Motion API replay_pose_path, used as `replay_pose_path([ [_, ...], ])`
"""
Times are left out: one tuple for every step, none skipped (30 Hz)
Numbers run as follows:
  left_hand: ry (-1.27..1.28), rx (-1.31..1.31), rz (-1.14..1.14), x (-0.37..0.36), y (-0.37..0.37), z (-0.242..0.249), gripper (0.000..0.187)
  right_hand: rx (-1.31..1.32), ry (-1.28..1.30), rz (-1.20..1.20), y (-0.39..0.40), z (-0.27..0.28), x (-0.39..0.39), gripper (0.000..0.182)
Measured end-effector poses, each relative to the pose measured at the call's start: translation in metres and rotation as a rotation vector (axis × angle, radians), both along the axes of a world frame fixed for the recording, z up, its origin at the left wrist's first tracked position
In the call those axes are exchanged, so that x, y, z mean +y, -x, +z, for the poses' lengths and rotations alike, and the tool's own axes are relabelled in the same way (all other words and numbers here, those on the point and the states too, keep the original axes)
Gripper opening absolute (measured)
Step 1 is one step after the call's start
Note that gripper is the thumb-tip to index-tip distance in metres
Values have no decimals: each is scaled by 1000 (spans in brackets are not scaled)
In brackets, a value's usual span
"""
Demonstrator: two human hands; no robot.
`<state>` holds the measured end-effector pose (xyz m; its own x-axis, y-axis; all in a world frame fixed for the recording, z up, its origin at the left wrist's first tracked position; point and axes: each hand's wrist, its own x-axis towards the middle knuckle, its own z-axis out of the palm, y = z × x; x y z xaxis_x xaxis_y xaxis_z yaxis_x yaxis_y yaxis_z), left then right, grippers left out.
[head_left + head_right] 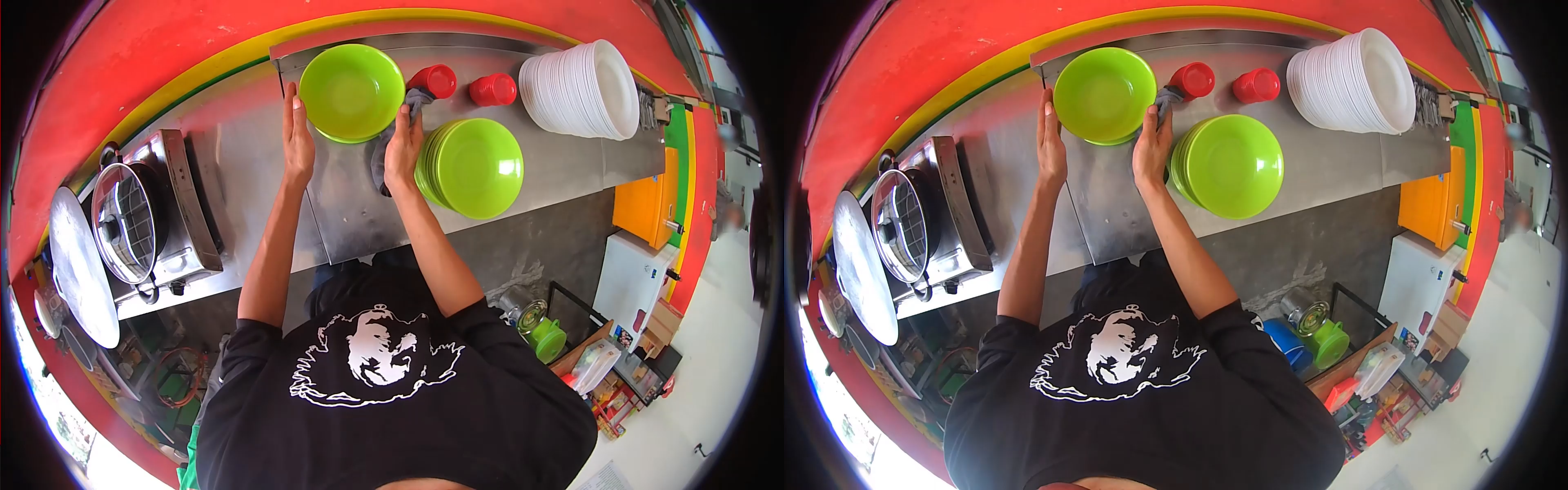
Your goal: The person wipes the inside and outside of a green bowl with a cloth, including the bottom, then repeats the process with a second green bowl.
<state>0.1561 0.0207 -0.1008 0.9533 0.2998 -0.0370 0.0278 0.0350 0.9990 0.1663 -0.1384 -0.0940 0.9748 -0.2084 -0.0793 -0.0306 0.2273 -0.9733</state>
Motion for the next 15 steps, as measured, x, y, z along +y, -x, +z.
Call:
replay_pose_path([
  [-5, -4, 9, 0, -4, -2, 64, -2, 19, 5, -4, -3, 1, 47],
  [-11, -7, 17, 0, -6, -5, 63, 11, 31, 6, -6, -6, 3, 46],
  [-17, -9, 27, -1, -8, -7, 63, 15, 60, 20, -6, -5, 5, 46],
  [-21, -13, 34, -2, -9, -9, 62, 17, 89, 32, -6, -4, 6, 45],
  [-26, -16, 40, -3, -11, -10, 62, 16, 118, 43, -7, -2, 7, 45],
  [-29, -19, 48, -4, -11, -11, 62, 11, 94, 1, -10, -5, 8, 45],
  [-35, -21, 55, -5, -11, -12, 61, 17, 106, 3, -10, -8, 6, 45],
  [-39, -26, 58, -6, -11, -12, 61, 23, 117, 4, -9, -10, 5, 46],
  [-44, -30, 61, -6, -11, -13, 61, 30, 127, 7, -7, -10, 5, 46],
  [-60, -35, 64, -7, -10, -13, 60, 32, 138, 1, -7, -11, 5, 46],
  [-78, -45, 69, -7, -10, -12, 60, 32, 147, -4, -7, -11, 4, 46],
  [-101, -55, 73, -8, -7, -11, 60, 31, 156, -10, -7, -11, 3, 46],
  [-141, -65, 72, -9, -5, -10, 59, 24, 159, -14, -6, -11, 2, 46],
  [-181, -76, 73, -9, -2, -8, 59, 16, 161, -19, -5, -10, 0, 47],
  [-223, -87, 72, -11, 0, -4, 58, 7, 161, -25, -3, -8, 1, 48],
])
